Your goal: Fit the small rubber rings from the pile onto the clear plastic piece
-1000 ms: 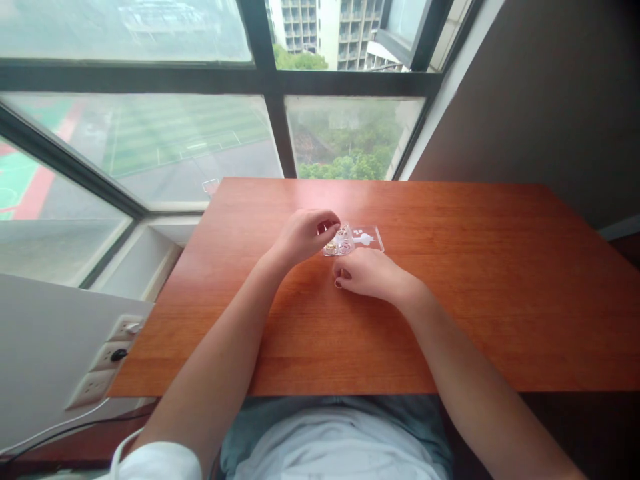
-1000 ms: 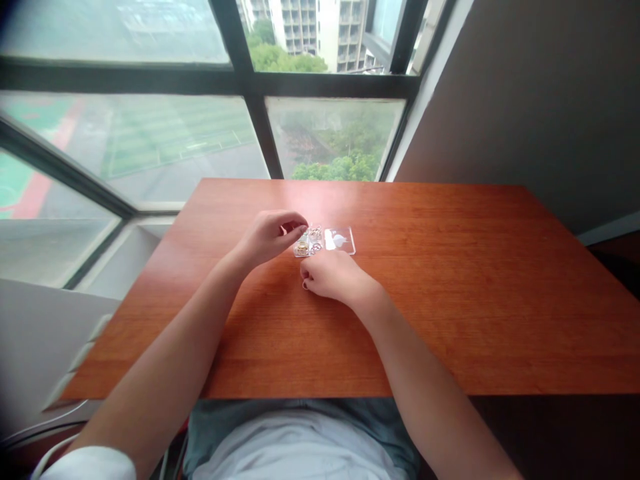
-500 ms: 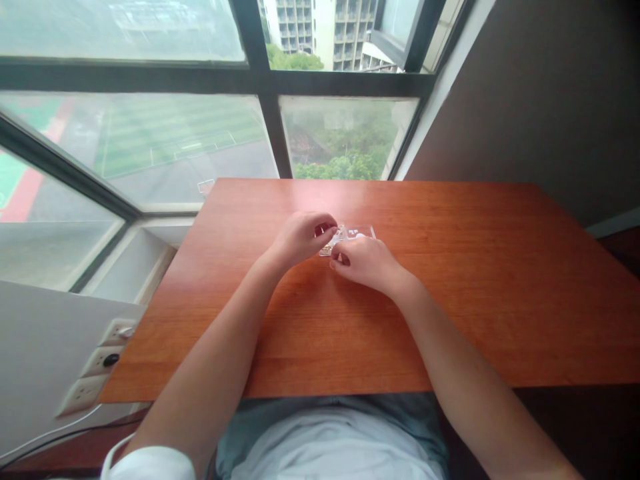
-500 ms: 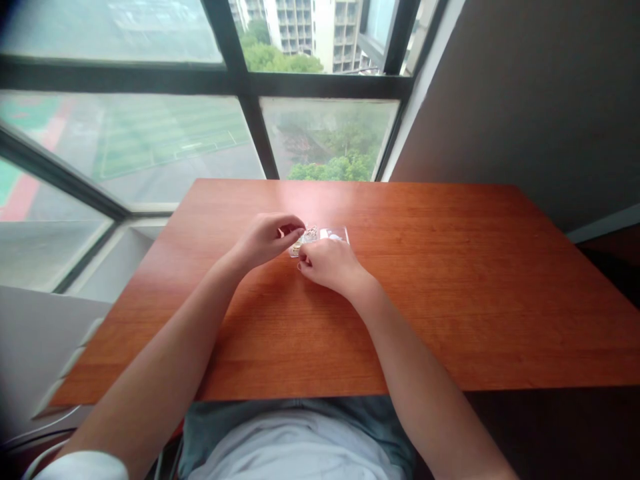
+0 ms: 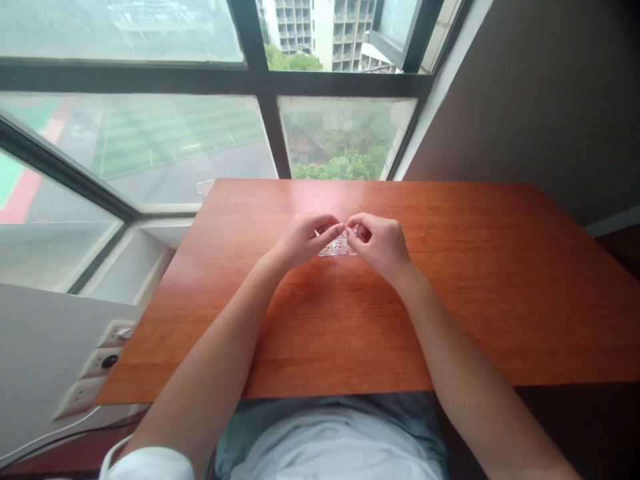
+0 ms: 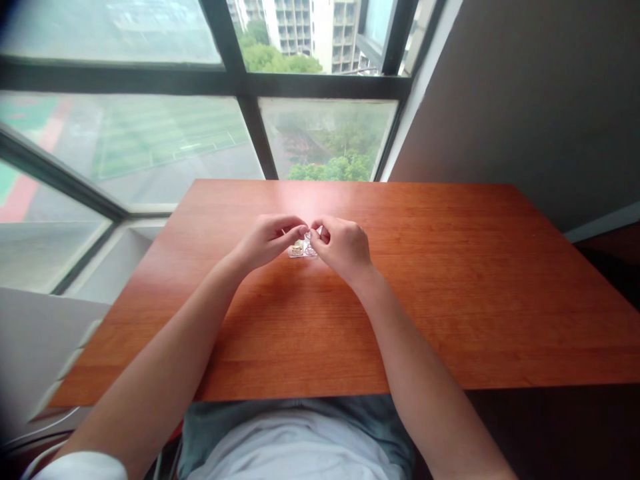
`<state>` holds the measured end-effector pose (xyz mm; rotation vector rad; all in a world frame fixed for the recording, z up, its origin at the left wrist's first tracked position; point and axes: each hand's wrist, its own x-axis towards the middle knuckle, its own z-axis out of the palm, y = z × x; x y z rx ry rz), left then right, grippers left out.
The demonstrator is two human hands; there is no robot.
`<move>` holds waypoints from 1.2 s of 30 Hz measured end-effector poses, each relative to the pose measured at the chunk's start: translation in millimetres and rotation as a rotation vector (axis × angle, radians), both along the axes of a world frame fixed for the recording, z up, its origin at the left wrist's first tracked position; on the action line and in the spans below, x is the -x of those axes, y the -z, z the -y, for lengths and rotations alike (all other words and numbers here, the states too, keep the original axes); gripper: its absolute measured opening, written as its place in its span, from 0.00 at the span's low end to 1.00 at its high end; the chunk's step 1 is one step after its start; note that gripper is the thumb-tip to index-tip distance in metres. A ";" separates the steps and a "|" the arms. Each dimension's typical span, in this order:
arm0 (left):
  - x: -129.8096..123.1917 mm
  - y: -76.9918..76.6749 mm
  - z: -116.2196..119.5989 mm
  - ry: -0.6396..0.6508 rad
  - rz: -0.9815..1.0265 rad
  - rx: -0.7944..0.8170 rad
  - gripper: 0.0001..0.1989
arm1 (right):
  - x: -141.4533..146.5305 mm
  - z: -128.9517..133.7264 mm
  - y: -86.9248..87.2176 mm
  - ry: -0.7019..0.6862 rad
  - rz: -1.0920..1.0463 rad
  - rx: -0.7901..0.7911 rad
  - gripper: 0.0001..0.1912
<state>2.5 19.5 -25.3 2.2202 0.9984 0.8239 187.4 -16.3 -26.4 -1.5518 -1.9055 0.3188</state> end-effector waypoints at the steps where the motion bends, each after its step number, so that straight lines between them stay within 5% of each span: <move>1: -0.3 -0.4 0.4 0.006 0.018 0.011 0.18 | -0.1 0.2 -0.5 0.005 0.003 0.003 0.08; 11: -4.9 4.7 0.0 0.026 0.098 0.056 0.08 | 0.9 -0.1 2.1 -0.002 0.032 0.013 0.09; 24: 0.9 8.4 -5.7 -0.036 0.027 -0.010 0.08 | -7.8 -6.3 4.6 0.073 0.033 -0.007 0.09; 32: 5.8 9.9 -9.7 -0.081 -0.093 -0.045 0.10 | -21.6 -15.0 11.0 0.220 0.270 0.174 0.11; 36: 14.6 14.7 -14.5 -0.187 -0.241 0.001 0.20 | -30.8 -17.7 14.0 0.312 0.410 0.280 0.13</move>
